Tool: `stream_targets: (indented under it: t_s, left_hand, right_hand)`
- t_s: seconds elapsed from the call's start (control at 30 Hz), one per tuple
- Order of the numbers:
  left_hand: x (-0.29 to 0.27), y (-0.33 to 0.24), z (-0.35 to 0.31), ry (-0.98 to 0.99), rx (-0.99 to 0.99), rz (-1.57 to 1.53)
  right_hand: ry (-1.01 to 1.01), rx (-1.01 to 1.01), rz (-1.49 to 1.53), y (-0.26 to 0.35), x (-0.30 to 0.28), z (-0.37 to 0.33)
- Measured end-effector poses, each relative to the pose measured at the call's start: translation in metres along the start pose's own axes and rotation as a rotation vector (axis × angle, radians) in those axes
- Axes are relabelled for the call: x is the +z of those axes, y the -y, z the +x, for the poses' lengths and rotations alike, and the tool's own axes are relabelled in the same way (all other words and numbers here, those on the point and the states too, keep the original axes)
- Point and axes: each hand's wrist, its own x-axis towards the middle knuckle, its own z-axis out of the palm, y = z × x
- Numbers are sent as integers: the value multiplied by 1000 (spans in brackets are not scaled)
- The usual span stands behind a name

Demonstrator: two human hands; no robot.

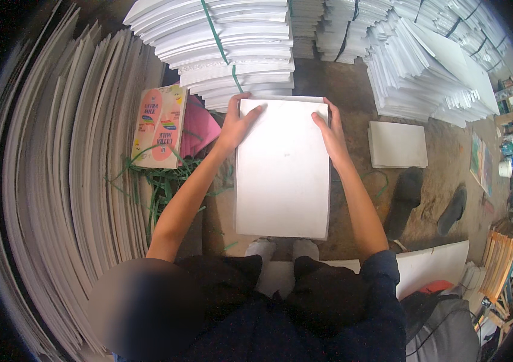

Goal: The person gathers loose white paper sheets from a pile and stacks them into a neat bundle. They then use a green plastic strap to tie the stack together, wrapping it around the bundle and securing it with a knot. The finished bundle is placed on the floor next to other completed stacks.

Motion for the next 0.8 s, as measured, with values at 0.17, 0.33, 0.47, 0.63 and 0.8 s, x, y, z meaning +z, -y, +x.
stream_targets:
  t_s: [0.17, 0.33, 0.47, 0.63, 0.8]
  left_hand:
    - [-5, -9, 2, 45, 112, 141]
    - [-5, -11, 7, 93, 8, 196]
    - [-3, -6, 1, -8, 122, 68]
    - [4, 4, -21, 33, 0, -135]
    - [-5, 11, -25, 19, -96, -304]
  right_hand:
    - [-10, -115, 55, 10, 4, 6]
    - [-9, -201, -173, 11, -1, 13]
    - [-205, -45, -353, 17, -12, -8]
    - [51, 229, -222, 29, -49, -86]
    - [139, 310, -94, 35, -43, -117]
